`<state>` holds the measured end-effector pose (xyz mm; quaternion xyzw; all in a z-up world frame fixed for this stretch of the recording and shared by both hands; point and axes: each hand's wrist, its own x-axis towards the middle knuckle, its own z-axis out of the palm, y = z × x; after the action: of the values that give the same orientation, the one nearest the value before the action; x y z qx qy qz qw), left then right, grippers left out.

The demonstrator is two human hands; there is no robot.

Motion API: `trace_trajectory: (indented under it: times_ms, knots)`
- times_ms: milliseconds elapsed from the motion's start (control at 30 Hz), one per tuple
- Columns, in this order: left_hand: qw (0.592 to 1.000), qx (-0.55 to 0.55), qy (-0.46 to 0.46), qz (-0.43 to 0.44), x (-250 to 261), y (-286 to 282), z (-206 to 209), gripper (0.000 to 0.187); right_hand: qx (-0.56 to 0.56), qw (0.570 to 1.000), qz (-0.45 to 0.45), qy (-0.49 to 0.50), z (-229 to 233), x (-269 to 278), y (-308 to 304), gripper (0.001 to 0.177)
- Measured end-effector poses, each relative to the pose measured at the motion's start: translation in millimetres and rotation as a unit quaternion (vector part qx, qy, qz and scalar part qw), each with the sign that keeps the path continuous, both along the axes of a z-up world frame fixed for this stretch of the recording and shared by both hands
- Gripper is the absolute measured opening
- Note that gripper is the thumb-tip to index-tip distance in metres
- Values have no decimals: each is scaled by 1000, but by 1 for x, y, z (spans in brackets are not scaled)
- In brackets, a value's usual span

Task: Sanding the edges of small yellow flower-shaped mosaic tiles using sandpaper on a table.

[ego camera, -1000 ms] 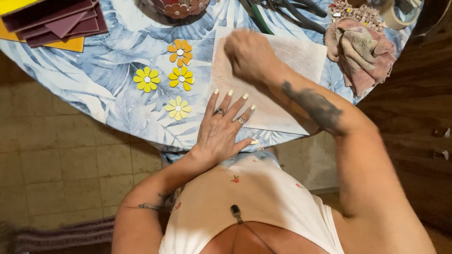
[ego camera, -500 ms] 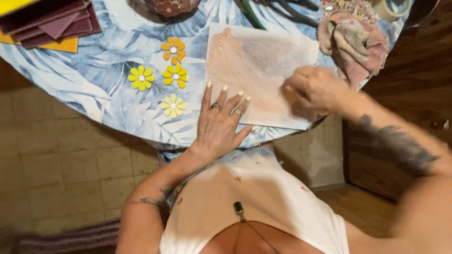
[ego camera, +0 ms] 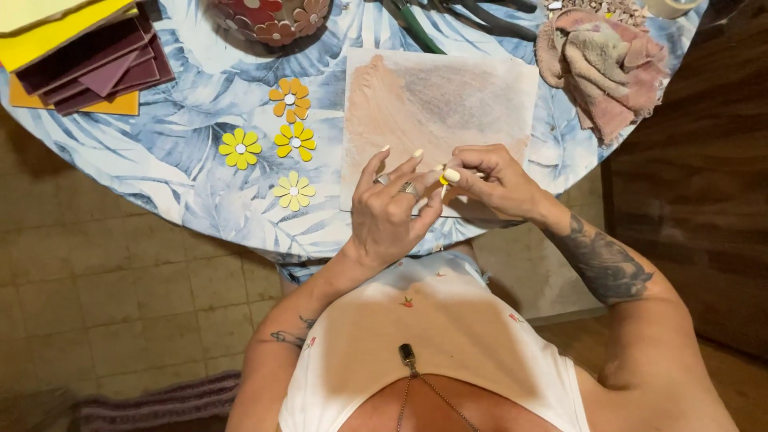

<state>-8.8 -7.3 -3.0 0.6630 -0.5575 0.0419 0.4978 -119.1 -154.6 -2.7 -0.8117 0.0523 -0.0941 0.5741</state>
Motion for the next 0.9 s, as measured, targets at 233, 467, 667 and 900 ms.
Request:
trace_trajectory:
  times_ms: [233, 467, 667, 900]
  knots:
    - [999, -3, -20, 24, 2, -1, 2, 15, -33, 999, -31, -8, 9, 6, 10, 23]
    - [990, 108, -93, -17, 7, 10, -1, 27, -301, 953, -44, 14, -4, -26, -7, 13]
    - [956, 251, -130, -81, 18, 24, -9, 47, -531, 846, -37, 35, -33, -39, -17, 7]
    - [942, 261, -199, -69, 19, 30, -19, 58, -463, 886, -12, 37, -12, 109, 5, 22]
